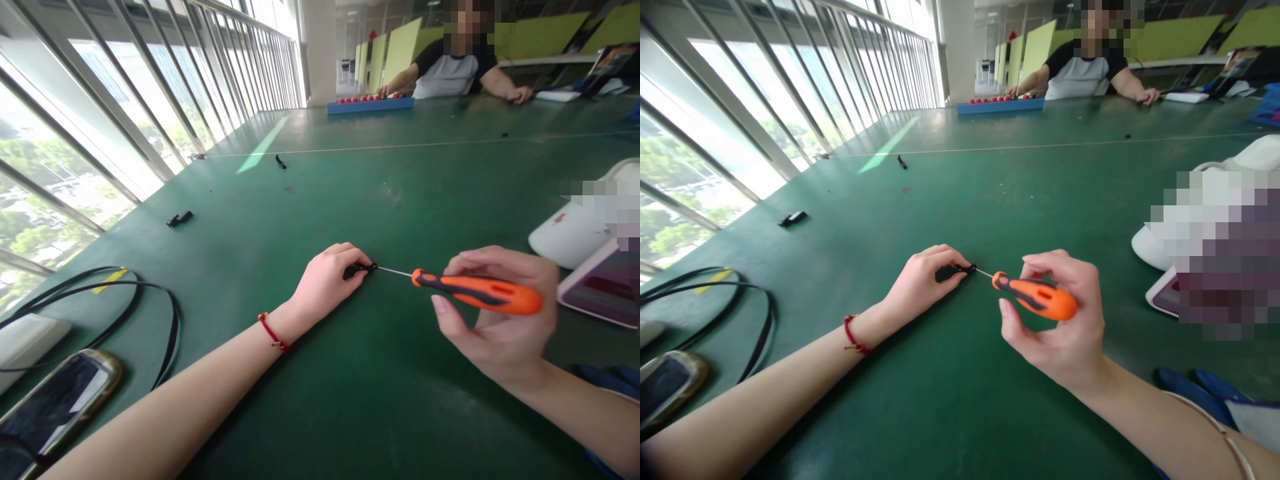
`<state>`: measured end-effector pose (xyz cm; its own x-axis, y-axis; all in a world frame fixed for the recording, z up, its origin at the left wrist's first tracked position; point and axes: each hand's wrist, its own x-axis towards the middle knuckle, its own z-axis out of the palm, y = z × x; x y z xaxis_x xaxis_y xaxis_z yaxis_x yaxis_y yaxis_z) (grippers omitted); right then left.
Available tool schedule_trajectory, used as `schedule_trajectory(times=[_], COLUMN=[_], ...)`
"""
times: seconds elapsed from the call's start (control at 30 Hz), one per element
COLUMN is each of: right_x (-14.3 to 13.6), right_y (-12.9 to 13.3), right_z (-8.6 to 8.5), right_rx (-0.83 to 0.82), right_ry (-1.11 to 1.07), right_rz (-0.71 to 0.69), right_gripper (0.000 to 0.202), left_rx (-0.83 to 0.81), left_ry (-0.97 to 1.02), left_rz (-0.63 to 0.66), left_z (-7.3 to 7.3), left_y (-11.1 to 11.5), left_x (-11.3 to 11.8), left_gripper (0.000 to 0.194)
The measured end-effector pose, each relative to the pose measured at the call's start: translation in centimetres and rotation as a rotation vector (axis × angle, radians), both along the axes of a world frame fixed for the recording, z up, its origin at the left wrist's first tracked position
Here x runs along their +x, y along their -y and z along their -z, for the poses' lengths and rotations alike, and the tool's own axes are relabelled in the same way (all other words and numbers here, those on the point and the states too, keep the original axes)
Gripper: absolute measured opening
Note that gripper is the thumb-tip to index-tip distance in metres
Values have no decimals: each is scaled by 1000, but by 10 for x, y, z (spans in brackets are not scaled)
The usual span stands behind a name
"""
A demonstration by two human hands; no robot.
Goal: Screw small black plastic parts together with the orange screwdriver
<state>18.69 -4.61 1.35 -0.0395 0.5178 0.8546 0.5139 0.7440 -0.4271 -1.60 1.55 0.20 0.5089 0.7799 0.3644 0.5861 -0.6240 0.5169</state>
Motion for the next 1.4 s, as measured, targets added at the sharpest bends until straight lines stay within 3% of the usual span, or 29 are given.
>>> schedule_trajectory(times=[0.17, 0.33, 0.5, 0.67, 0.83, 1.0, 1.13, 1.4], right_x=[-1, 0, -2, -5, -2, -4, -4, -8], right_y=[1, 0, 3, 1, 3, 4, 10, 10], right_z=[-3, 0, 1, 0, 0, 2, 4, -20], right_rx=[-2, -21, -74, -57, -83, -64, -134, -295], right_ry=[208, 33, 176, -46, 154, -54, -68, 25], right_rz=[-1, -14, 23, -60, -12, 37, 90, 67], right_gripper=[32, 55, 33, 48, 28, 37, 28, 9], left_rx=[-12, -4, -13, -16, -19, -23, -27, -9], left_ry=[-8, -5, -11, -5, -2, -8, -7, 2], left_rz=[-2, -1, -8, -17, -15, -22, -19, -4], left_z=[0, 0, -1, -1, -1, -1, -1, 0], left_y=[0, 0, -1, -1, 0, -1, 0, 0], left_x=[0, 0, 0, 0, 0, 0, 0, -1], left_gripper=[15, 15, 15, 14, 13, 13, 13, 13])
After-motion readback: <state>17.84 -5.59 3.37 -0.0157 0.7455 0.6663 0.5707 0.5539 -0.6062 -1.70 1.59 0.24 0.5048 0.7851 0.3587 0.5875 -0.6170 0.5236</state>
